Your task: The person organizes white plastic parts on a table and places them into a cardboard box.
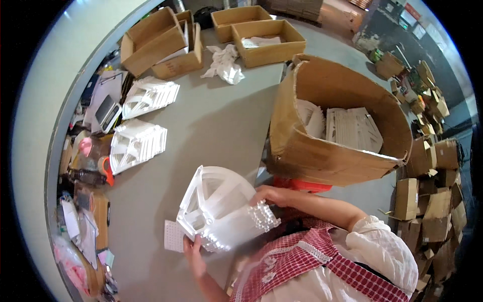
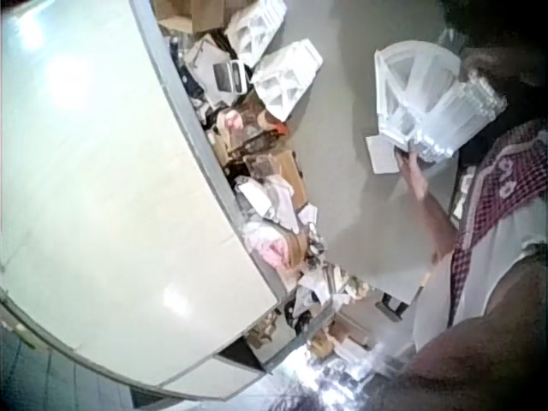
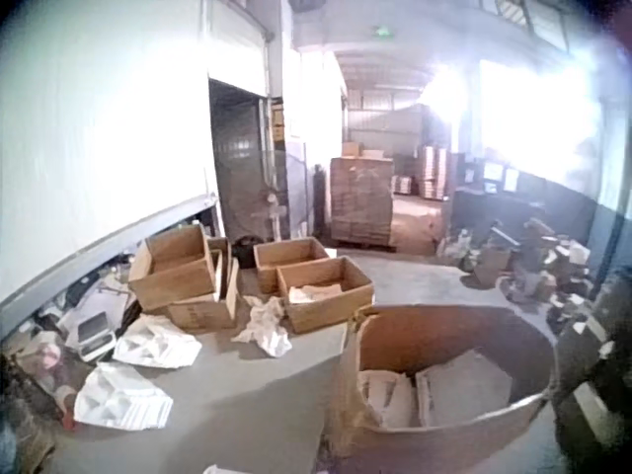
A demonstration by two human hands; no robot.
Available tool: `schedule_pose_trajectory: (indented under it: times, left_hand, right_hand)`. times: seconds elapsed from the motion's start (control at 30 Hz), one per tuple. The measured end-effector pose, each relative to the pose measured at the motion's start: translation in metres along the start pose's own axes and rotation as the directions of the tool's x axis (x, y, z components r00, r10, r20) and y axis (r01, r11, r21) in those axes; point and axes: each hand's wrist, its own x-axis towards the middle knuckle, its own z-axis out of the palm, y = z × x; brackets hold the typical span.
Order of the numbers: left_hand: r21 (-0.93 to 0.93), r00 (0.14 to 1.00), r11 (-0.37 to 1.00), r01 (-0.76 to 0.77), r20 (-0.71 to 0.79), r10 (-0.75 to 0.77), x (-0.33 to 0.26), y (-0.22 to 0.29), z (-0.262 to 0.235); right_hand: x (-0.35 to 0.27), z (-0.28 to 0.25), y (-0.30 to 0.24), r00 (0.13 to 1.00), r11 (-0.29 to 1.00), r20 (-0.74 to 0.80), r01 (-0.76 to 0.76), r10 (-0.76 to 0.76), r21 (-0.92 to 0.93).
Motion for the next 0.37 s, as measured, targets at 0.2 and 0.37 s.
schedule_pose_trajectory:
  times: [0.2, 0.37]
  left_hand:
    - [-0.170, 0.986, 0.972, -0.164, -0.059, 0.156, 0.006, 0.030, 0.008]
    - [-0.412, 0.896, 0.841, -0.350, 0.113, 0.428, 0.012, 0.117, 0.074]
  right_hand:
    - [-0.088, 0.043, -0.066, 0.965, 0.972, -0.136, 0.213, -0.226, -0.103]
    - [-0.169, 0.022, -0.105, 0.879, 0.875, -0.257, 0.451, -0.401, 0.176]
